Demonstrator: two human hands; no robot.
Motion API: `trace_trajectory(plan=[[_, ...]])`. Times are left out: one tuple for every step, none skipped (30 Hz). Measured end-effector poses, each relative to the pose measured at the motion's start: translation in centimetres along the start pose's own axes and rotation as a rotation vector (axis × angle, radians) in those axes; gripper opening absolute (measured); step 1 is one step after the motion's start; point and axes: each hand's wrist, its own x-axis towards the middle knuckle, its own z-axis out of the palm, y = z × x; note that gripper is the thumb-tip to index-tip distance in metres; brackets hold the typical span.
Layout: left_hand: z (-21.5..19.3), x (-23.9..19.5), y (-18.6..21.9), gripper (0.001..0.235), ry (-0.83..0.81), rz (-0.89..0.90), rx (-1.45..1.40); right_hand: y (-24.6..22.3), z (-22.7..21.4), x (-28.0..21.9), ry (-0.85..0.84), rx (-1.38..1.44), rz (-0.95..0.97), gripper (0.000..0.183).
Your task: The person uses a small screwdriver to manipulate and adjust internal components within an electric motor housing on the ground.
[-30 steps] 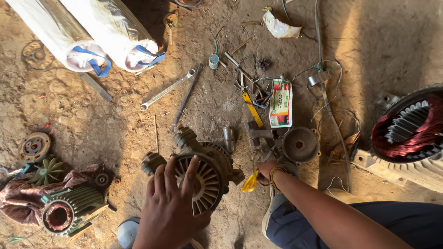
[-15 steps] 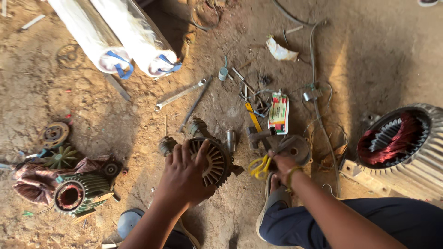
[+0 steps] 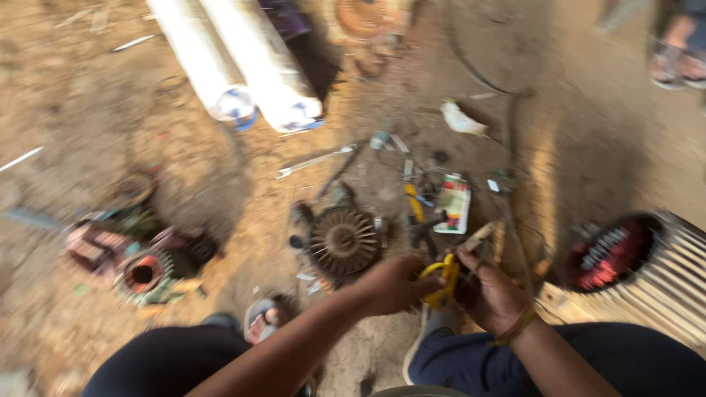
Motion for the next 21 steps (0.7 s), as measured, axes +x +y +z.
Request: trace_trajectory(plan=[[0.8, 0.1, -0.5, 0.05, 0.017, -0.002, 0.074, 0.5, -0.2, 0.4, 0.01, -0.019, 0.025, 0.035], [1.5, 0.1, -1.1, 0.047, 0.005, -0.058, -0.114, 0.8, -0.7, 1.0, 0.02, -0.039, 0.049, 0.037], [2.0, 0.4, -1.5, 0.044, -0.018, -0.103, -0.297, 0.9, -1.8, 1.6, 0.039, -0.052, 0.062, 0.039], [2.2, 0.5, -2.0, 0.042, -0.039, -0.145, -0.48, 1.0, -3.2, 2.4, 0.03, -0.053, 0.089, 0.043], [2.3, 0.5, -2.5, 0.041, 0.001, -0.155, -0.431, 1.3, -4.9, 3.1, 0.03, -0.052, 0.111, 0.047], [2.2, 0.6, -3.0, 0.041, 0.041, -0.166, -0.382, 1.5, -6.7, 4.1, 0.03, -0.052, 0.134, 0.051], [2.3, 0.6, -3.4, 0.041, 0.074, -0.174, -0.333, 1.6, -8.7, 4.9, 0.086, -0.078, 0.118, 0.051], [2.3, 0.5, -3.7, 0.042, 0.078, -0.186, -0.322, 1.6, -10.7, 5.9, 0.142, -0.105, 0.102, 0.052], [2.1, 0.4, -4.0, 0.043, 0.08, -0.195, -0.311, 1.3, -12.6, 6.8, 0.201, -0.131, 0.084, 0.052], [2.0, 0.3, -4.2, 0.045, 0.082, -0.205, -0.3, 0.8, -14.2, 7.7, 0.252, -0.151, 0.058, 0.048], [1.9, 0.2, -4.3, 0.045, 0.092, -0.188, -0.315, 0.1, -15.2, 8.7, 0.298, -0.172, 0.03, 0.043], [1.8, 0.2, -4.3, 0.044, 0.101, -0.17, -0.329, -0.7, -15.9, 9.2, 0.344, -0.192, 0.0, 0.039], [1.9, 0.1, -4.4, 0.044, 0.112, -0.156, -0.344, -1.3, -16.0, 9.5, 0.508, -0.388, -0.017, 0.035], [2.1, 0.1, -4.5, 0.044, 0.104, -0.136, -0.428, -1.9, -15.5, 9.4, 0.669, -0.587, -0.04, 0.033], [2.3, 0.1, -4.6, 0.044, 0.096, -0.118, -0.51, -1.9, -14.5, 8.9, 0.714, -0.848, -0.117, 0.036], [2.6, 0.1, -4.8, 0.044, 0.087, -0.099, -0.592, -1.9, -13.1, 8.0, 0.75, -1.109, -0.198, 0.038], [3.0, 0.0, -5.0, 0.043, 0.08, -0.092, -0.665, -1.7, -11.2, 6.8, 0.779, -1.369, -0.283, 0.041], [3.3, 0.0, -5.3, 0.043, 0.073, -0.085, -0.738, -1.4, -9.0, 5.7, 0.535, -1.014, -0.25, 0.047], [3.8, -0.1, -5.5, 0.044, 0.065, -0.078, -0.815, -0.7, -6.5, 4.5, 0.295, -0.66, -0.213, 0.053], [4.2, -0.2, -5.7, 0.046, 0.044, -0.088, -0.794, 0.1, -4.1, 3.5, 0.221, -0.497, -0.136, 0.054], [4.8, -0.3, -5.9, 0.049, 0.022, -0.098, -0.774, 0.9, -1.9, 2.5, 0.149, -0.334, -0.058, 0.056]])
